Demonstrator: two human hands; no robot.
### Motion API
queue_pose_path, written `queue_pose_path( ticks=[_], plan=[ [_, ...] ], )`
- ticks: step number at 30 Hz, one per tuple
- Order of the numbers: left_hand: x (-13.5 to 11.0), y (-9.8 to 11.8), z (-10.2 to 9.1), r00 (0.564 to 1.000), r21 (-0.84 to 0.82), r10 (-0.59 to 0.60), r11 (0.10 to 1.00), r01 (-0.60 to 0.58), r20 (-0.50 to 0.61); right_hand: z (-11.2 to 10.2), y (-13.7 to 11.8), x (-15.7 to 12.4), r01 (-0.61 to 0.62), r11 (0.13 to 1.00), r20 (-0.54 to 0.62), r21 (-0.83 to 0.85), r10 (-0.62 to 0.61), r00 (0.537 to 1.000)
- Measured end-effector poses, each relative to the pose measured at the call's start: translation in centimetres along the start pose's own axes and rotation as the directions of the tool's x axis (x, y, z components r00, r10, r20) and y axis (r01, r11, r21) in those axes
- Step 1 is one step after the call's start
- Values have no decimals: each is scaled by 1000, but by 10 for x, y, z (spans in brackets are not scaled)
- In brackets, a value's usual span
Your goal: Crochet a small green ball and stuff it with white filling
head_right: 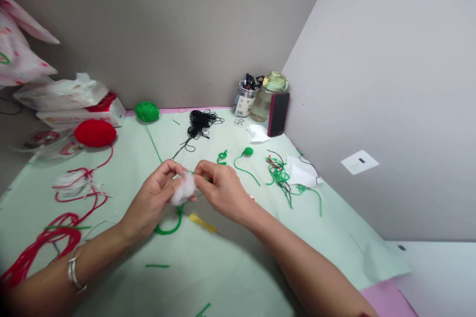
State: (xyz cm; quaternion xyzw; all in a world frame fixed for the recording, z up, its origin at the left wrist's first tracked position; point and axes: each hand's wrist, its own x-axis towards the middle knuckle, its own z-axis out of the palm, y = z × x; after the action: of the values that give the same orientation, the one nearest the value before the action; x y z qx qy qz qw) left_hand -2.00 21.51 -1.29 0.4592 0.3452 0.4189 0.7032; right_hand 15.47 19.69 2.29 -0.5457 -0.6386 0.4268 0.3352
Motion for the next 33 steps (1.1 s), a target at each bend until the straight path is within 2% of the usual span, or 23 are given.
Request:
queue_pose_path(
  ticks=[4, 8, 10, 13, 16, 18, 22, 26, 31, 33],
  plan=[
    [2, 0, -2, 999, 93, 3, 996, 1, -44, -1, -10, -7, 75, 993, 107, -86, -66, 992],
    [2, 2, -2, 997, 142, 15, 990, -3, -81, 4, -13, -11, 75, 982, 130, -172, -53, 990],
    [1, 2, -3, 996, 150, 39, 988, -26, -86, 6, -11, -9, 52, 985, 92, -163, -37, 995],
    [-2, 1, -2, 994, 121, 64, 991, -53, -92, 10, -5, -5, 27, 981, -30, -192, -34, 999],
    [-5, 1, 1, 997, 61, 40, 998, -36, -61, 11, -1, -2, 8, 974, -119, -227, -35, 992],
    [-6, 1, 2, 1000, 17, 13, 1000, -12, -25, 9, -2, -1, 2, 970, -138, -243, -36, 990],
    [-1, 0, 0, 1000, -63, -3, 998, 5, 30, -2, -9, -4, 97, 967, 5, -236, -98, 995],
    [3, 1, -3, 1000, 18, 15, 1000, -15, -13, -7, -16, -10, 153, 967, 153, -206, -122, 981],
    [3, 4, -2, 994, 161, 49, 986, -32, -103, 2, -12, -10, 112, 992, 165, -53, -102, 981],
    [3, 4, -1, 992, 128, 35, 992, -19, -120, 3, -9, -7, 173, 983, 80, -60, -168, 983]
  ],
)
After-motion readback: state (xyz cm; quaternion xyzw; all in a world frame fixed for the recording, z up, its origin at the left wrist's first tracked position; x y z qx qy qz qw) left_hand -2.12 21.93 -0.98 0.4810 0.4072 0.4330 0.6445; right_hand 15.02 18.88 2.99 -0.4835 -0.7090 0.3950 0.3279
